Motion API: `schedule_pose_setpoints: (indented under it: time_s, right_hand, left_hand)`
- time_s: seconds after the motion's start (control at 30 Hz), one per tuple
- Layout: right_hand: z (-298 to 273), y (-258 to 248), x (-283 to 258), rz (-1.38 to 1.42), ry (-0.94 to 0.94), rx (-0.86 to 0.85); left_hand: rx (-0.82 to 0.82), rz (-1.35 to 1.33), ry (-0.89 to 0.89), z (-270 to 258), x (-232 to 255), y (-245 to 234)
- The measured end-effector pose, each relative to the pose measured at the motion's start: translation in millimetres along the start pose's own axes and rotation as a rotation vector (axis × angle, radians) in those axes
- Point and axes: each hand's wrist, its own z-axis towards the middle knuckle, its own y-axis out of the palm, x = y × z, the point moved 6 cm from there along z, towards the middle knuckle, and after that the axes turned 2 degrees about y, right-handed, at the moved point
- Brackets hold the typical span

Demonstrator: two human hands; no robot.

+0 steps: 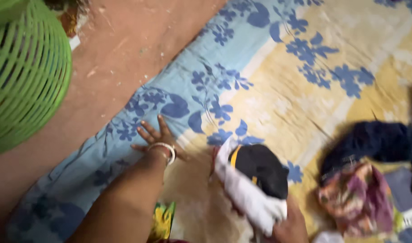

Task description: The person organizes a cluttered bedroom by picking up various items from a bed and placing them on a nearby shelf or into a stack of fabrics. They handle a remote control, a small box, a spray can, a packet of snacks, a small mirror, a pouch, socks, a yellow cloth, a blue cloth, a book, and a toy car.

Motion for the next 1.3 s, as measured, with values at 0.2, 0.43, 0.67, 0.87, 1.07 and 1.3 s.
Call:
schedule_pose_setpoints:
  time_s: [0.2, 0.43, 0.67, 0.87, 1.07, 1.3]
  right_hand:
    - [-147, -13, 80, -0.282, 0.030, 0.019]
    - [-161, -54, 112, -0.615, -0.193, 0.079]
    - [-37, 11, 152, -0.494, -0.029, -0.069]
    - [-47, 57, 158, -0.498, 0.177, -0.115]
    - [-117, 23, 64, -0.238, 0.065, -0.081]
    - [-172, -36, -107, -0.134, -0.328, -0.190]
  left_hand:
    - [0.077, 0.028, 0.141, 23, -14, 18]
    - [0.322, -0.127, 0.768, 43, -35, 24]
    - [-0.015, -0.391, 0.899, -156, -75, 107]
    - [-0.040, -0.478, 1.027, -223, -112, 102]
    - [0.030, -0.566, 0.986, -208, -146, 73]
    - [0.009, -0.494, 1.127, -274, -137, 39]
